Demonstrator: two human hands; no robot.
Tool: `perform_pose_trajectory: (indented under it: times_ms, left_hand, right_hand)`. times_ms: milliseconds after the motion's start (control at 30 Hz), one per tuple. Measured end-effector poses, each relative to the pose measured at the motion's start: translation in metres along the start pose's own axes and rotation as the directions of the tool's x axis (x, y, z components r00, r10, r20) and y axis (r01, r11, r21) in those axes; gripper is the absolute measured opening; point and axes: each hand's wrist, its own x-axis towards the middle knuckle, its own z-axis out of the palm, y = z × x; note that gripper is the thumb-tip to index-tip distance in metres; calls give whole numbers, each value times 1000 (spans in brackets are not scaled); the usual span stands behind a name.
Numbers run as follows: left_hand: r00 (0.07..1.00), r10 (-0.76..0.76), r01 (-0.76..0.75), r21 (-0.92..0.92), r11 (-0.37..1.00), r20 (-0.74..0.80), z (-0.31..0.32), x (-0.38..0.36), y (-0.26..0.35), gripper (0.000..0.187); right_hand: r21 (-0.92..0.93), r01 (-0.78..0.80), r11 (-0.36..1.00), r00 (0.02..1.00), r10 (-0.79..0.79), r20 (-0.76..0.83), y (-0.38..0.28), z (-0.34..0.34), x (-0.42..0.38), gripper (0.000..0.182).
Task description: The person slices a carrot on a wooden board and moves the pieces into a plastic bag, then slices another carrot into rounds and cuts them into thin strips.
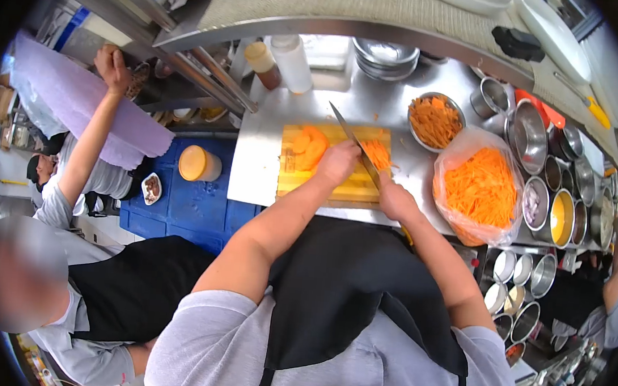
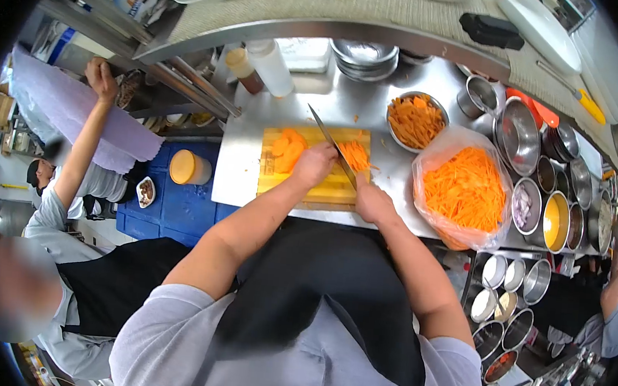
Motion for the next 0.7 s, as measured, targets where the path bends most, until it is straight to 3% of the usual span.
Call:
perform_pose_trajectory:
  times_ms: [67,100,133,200,233,300,333,400,433,500,600,700]
  left_hand:
    - [998,-52,54,-124,991,18,-14,5,2,14]
    - [988,-151,154,-147,977,36,-32,9,8,23]
    - [988,-150,151,-134,979,22,-43,11,-1,23]
    - [930,-354,339,-143,930,-97,-67,6,-20,31]
    - [931,-350,335,-139,932,-100,-77,3,-32,31]
    - [856,-515,517,26,856,-50,-97,-2,-55,37]
    - [856,-515,516,27,856,-53,-102,-2,-61,37]
    - [720,-664,663,80,744,202,-110,-2,-64,43]
    - [718,-666,666,80,742,201,-111,-2,-60,43]
    - [628,-700,677,204,707,341,-106,-1,-49,47]
    - [653,-711,662,261,703,261,-93,-3,-34,54]
    - [619,-754,687,315,655,220,-79,-2,-32,53]
  right_hand:
    - [12,-16,1000,999,16,-46,2,7,-3,32]
    - [7,3,1000,998,-3,-59,1,6,-4,32]
    - [15,-11,1000,998,12,-57,0,6,-7,32]
    - [30,-27,999,998,29,-58,-1,6,-8,31]
    - [34,-17,999,998,18,-52,0,6,-8,30]
    - [35,-4,999,999,5,-51,1,4,-8,28]
    - [37,-3,999,999,4,-47,1,3,-9,27]
    - [39,2,999,999,-1,-41,1,3,-8,25]
    - [35,3,999,999,-2,-51,2,5,-7,23]
    - [29,4,1000,999,-3,-54,3,7,-7,22]
    - [20,-2,1000,999,3,-40,2,6,-7,27]
    - [34,-23,999,999,25,-42,1,5,-9,33]
